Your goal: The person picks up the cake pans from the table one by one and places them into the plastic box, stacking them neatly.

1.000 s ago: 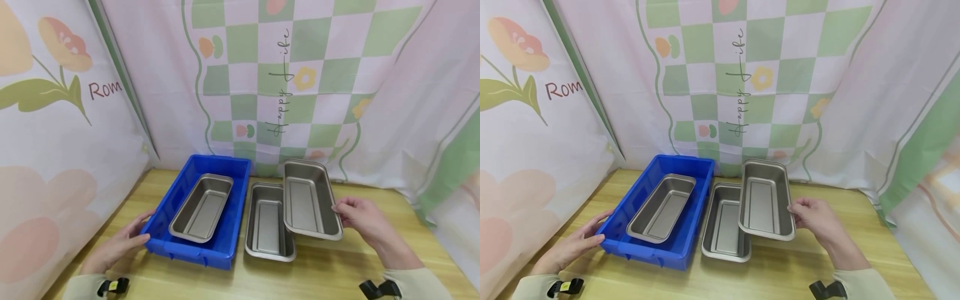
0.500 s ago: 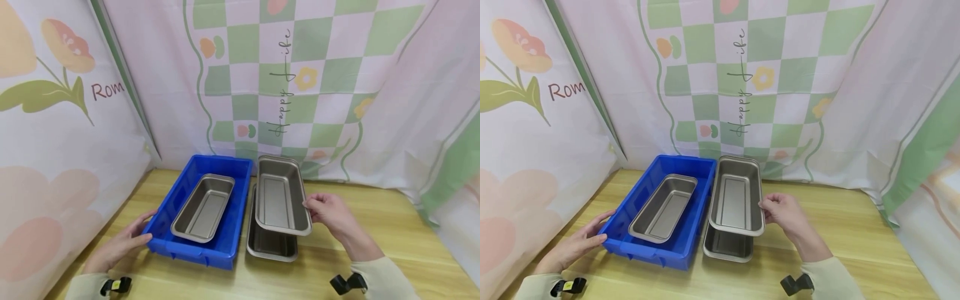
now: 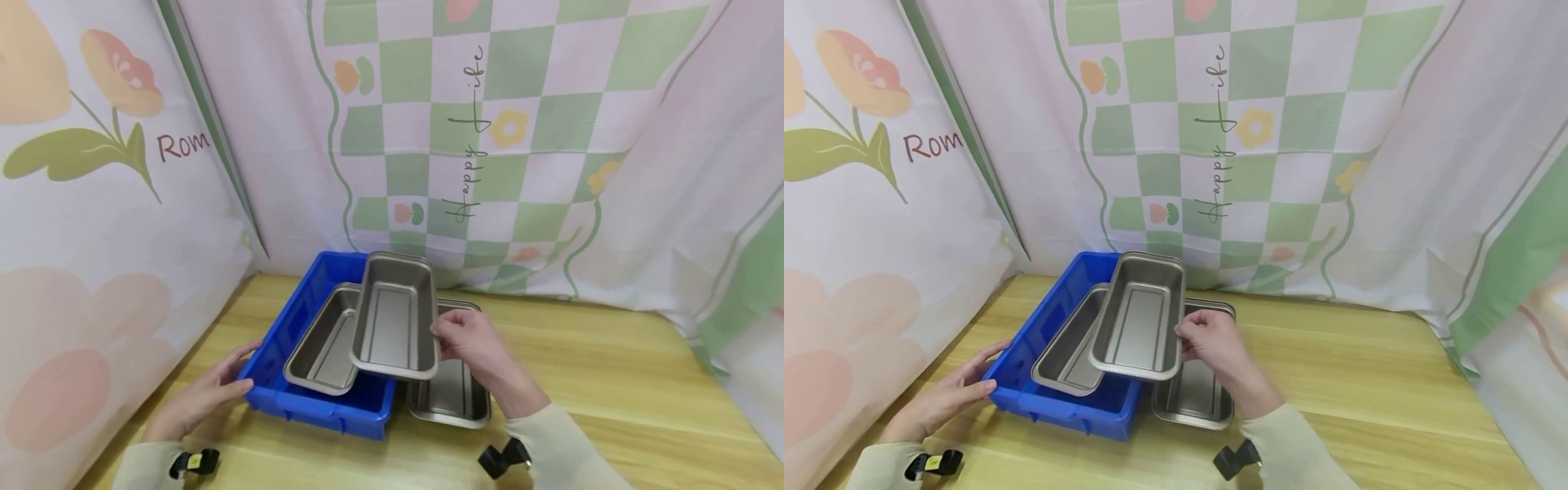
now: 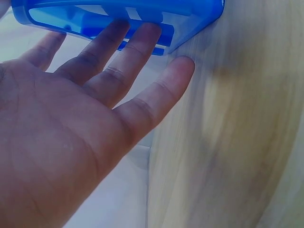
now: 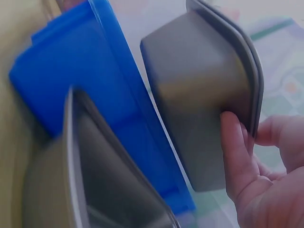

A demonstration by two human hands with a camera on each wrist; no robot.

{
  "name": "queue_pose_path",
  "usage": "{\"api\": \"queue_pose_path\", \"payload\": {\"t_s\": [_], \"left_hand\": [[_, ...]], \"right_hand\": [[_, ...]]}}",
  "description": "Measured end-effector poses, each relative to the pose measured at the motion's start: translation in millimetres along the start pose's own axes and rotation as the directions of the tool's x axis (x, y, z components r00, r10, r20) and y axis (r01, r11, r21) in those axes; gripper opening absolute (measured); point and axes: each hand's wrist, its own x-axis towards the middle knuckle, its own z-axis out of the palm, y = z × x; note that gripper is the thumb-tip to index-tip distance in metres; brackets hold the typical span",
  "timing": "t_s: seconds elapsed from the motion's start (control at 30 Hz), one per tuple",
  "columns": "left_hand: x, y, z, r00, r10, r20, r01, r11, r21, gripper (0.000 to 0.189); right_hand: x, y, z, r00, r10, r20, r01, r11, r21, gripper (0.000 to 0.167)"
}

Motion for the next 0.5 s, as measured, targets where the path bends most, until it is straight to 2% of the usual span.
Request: {"api": "queue_pose_path", "payload": {"t_s": [0.23,0.5], "left_hand": [[0.1,1.0,-0.5,1.0,0.001,0.01,-0.002,1.0,0.006,0.065],[0.1,1.0,-0.3,1.0,-0.006,-0.003,0.006,1.0,0.012,0.065]], "right_hand": [[8.8,-1.3,45.7,1.0,0.029,-0.012,-0.028,0.999,0.026,0.015],[22.5,0.6,82.0,0.999,0.044,0.011,-0.045,0.998,0.053,0.017]]}}
